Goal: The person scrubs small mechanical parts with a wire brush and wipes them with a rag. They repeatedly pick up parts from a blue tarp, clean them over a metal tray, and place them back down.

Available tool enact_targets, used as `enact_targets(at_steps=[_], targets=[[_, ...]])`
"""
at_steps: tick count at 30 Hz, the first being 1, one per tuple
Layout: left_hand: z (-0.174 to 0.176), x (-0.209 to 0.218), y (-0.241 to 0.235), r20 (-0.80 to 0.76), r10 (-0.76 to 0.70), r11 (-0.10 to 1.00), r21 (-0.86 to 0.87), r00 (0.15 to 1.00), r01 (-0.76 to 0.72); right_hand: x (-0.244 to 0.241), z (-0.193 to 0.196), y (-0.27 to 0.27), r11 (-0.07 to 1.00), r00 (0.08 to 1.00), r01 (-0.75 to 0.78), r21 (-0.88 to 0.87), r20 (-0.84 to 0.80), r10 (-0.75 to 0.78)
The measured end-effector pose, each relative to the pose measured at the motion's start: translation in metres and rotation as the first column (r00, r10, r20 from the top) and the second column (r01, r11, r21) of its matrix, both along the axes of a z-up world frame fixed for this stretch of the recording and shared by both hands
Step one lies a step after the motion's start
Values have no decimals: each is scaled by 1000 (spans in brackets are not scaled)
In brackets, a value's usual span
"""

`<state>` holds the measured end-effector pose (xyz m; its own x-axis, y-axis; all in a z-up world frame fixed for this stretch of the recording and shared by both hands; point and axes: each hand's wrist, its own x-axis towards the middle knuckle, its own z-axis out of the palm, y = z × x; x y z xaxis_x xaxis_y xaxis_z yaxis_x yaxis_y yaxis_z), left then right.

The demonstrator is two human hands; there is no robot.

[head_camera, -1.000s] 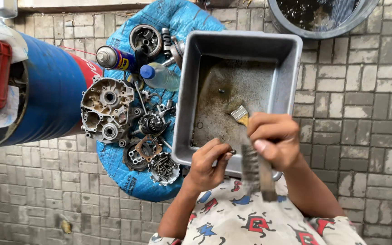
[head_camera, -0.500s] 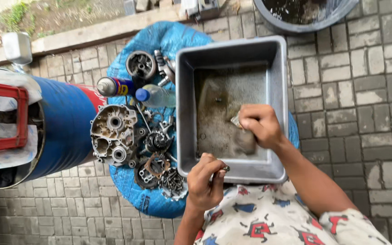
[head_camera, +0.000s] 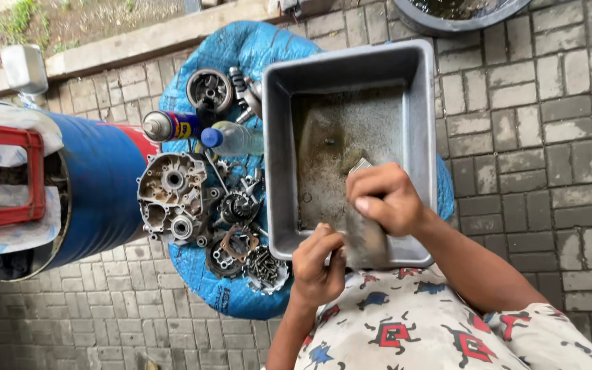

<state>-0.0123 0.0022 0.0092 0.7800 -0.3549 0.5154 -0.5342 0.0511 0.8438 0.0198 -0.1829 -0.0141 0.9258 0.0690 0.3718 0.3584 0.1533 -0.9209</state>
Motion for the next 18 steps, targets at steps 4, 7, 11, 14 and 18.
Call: enact_targets(at_steps=[4, 7, 11, 14, 18], targets=[[-20, -7, 2, -63, 24, 997, -69, 998, -29, 10, -50, -18, 984, 990, 103, -145, -79, -115], [-21, -7, 3, -43, 104, 994, -40, 994, -106, -2, -14, -7, 998, 994, 52, -29, -97, -54], [-15, -7, 7, -31, 106, 992, -58, 994, -108, 0, -36, -4, 998, 1000, -5, -67, -24, 3], [-21, -6, 10, -35, 104, 994, -41, 994, -105, 7, -28, -13, 997, 999, -34, -70, -31, 32], [-23, -11, 7, -52, 46, 997, -63, 998, -50, -5, -1, 5, 986, 986, -160, 38, 55, 158]])
